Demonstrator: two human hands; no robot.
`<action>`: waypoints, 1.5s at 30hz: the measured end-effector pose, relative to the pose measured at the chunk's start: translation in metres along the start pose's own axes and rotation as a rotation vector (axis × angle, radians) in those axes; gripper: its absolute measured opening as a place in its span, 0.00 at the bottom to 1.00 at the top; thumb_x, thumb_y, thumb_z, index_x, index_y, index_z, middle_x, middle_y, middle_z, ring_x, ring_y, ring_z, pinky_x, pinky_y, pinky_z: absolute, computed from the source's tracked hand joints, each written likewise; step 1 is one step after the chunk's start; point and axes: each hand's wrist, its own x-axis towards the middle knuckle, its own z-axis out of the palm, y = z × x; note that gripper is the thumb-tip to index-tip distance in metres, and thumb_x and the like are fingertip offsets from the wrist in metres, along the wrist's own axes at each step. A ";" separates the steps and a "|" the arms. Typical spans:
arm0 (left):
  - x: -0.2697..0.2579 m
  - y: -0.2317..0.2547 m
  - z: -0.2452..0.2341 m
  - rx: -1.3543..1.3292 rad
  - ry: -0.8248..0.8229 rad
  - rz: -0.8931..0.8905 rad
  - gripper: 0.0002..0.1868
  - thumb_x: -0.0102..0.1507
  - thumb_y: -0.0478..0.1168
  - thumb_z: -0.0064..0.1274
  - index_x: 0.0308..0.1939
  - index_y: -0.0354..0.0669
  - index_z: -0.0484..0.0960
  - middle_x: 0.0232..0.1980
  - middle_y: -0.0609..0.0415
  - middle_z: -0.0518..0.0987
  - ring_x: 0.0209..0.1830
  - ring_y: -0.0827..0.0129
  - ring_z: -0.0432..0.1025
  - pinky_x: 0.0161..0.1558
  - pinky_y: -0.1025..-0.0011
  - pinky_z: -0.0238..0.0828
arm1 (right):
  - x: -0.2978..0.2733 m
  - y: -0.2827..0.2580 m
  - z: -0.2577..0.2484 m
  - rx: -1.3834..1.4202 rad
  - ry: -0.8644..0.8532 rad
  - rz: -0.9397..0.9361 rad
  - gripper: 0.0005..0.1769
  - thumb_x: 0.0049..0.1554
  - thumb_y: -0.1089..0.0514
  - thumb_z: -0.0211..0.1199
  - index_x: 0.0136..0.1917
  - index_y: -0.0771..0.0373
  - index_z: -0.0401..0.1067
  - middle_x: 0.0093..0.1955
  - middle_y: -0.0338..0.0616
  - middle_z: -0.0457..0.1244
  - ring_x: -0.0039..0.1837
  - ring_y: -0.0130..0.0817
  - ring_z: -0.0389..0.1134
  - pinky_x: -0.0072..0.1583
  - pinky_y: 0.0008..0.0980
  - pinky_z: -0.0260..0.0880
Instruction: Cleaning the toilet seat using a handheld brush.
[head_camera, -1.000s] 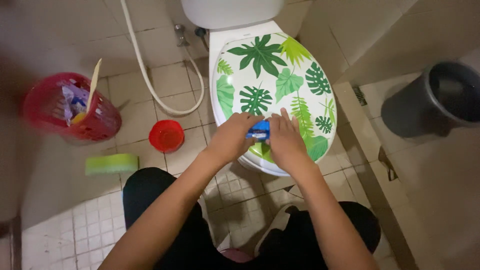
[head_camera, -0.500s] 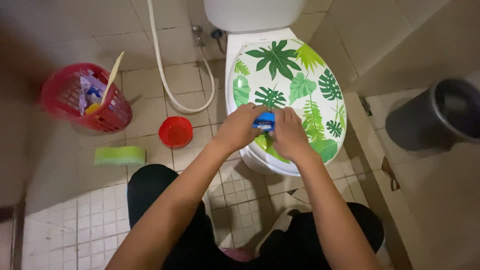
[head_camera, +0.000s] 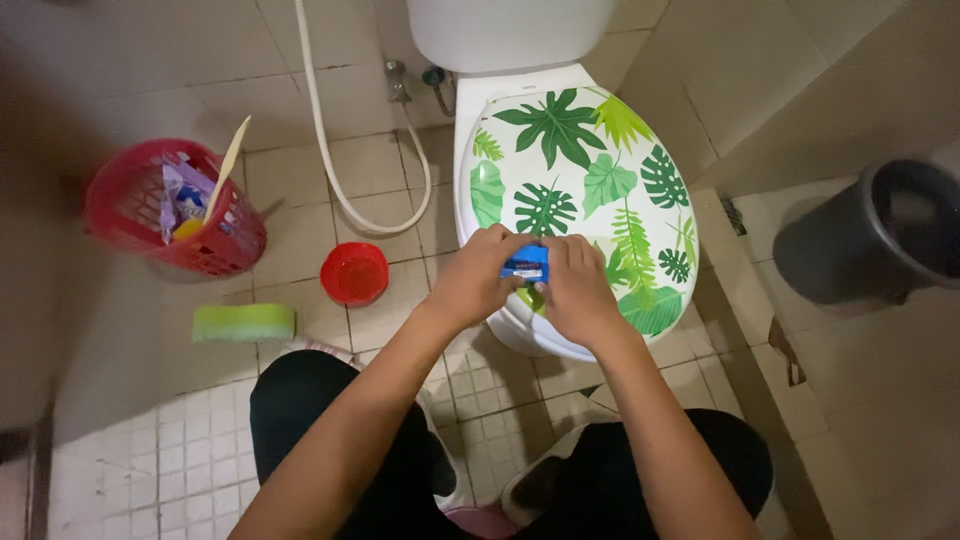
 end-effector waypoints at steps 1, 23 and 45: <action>0.002 0.001 -0.003 -0.004 0.000 -0.010 0.30 0.54 0.34 0.65 0.60 0.48 0.78 0.50 0.47 0.75 0.53 0.48 0.70 0.53 0.57 0.69 | 0.002 0.001 0.001 0.003 0.006 -0.002 0.35 0.49 0.63 0.69 0.67 0.68 0.59 0.62 0.58 0.58 0.67 0.58 0.57 0.68 0.54 0.54; 0.112 -0.068 -0.035 -0.015 0.017 -0.048 0.28 0.59 0.37 0.62 0.64 0.49 0.76 0.52 0.47 0.74 0.56 0.50 0.70 0.52 0.58 0.69 | 0.135 0.053 0.005 0.075 0.016 -0.072 0.38 0.45 0.67 0.69 0.67 0.69 0.60 0.61 0.61 0.59 0.66 0.61 0.58 0.68 0.55 0.54; 0.206 -0.108 -0.039 0.081 0.088 -0.060 0.32 0.55 0.36 0.65 0.63 0.51 0.77 0.53 0.48 0.74 0.55 0.51 0.71 0.54 0.59 0.69 | 0.226 0.119 0.022 0.057 0.040 -0.100 0.37 0.48 0.66 0.69 0.69 0.66 0.61 0.60 0.55 0.60 0.65 0.54 0.59 0.68 0.52 0.54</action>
